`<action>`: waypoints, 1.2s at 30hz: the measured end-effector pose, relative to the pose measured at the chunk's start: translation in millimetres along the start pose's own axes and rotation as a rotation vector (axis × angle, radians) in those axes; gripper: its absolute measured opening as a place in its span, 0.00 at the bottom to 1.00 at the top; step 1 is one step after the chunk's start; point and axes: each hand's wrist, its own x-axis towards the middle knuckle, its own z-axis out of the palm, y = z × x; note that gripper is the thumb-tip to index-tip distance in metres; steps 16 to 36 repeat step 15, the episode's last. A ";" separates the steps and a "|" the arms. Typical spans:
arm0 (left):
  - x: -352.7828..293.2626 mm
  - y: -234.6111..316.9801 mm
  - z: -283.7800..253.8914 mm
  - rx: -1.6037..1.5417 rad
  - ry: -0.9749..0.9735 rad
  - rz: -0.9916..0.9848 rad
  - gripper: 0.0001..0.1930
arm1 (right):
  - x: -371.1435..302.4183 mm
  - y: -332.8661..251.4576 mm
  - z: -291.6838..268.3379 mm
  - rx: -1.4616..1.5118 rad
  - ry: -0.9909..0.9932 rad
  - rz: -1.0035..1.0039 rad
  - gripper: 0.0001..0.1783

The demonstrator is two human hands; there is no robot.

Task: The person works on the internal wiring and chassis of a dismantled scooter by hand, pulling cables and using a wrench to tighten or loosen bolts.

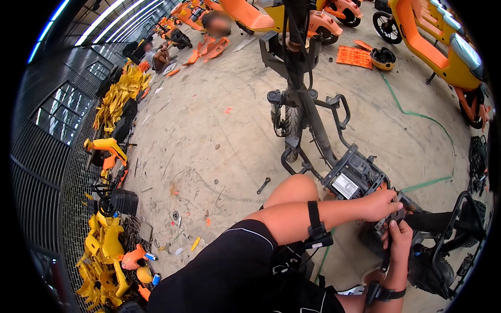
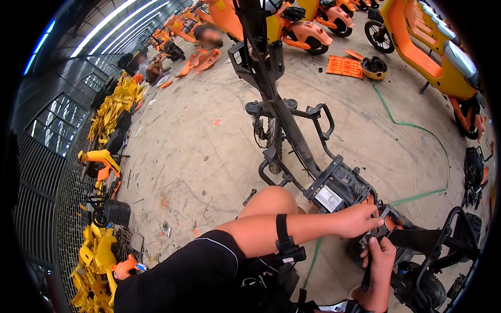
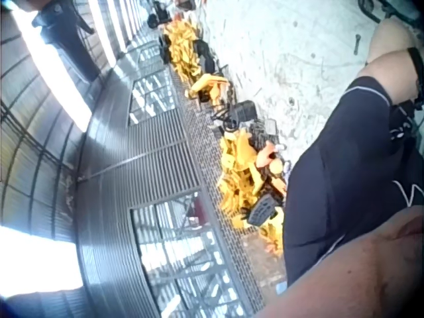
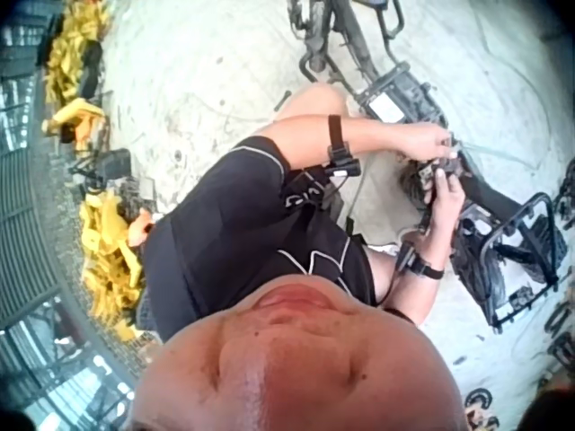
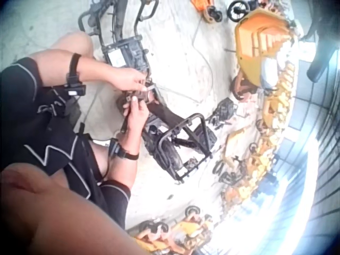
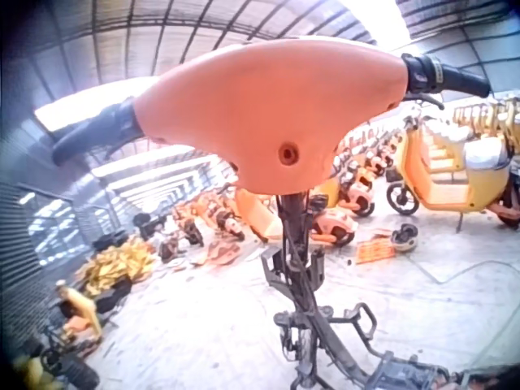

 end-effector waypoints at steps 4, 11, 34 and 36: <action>-6.2 5.6 -7.2 -0.052 -0.021 -0.008 0.18 | -1.6 0.8 7.9 0.045 -0.006 -0.029 0.16; -15.6 9.8 -11.9 -0.135 -0.017 -0.091 0.18 | -3.1 -2.7 15.4 0.050 -0.063 -0.026 0.15; -14.6 3.6 -10.4 -0.055 0.007 -0.045 0.17 | -4.2 -3.2 17.8 0.018 -0.060 -0.022 0.15; -14.6 3.6 -10.4 -0.055 0.007 -0.045 0.17 | -4.2 -3.2 17.8 0.018 -0.060 -0.022 0.15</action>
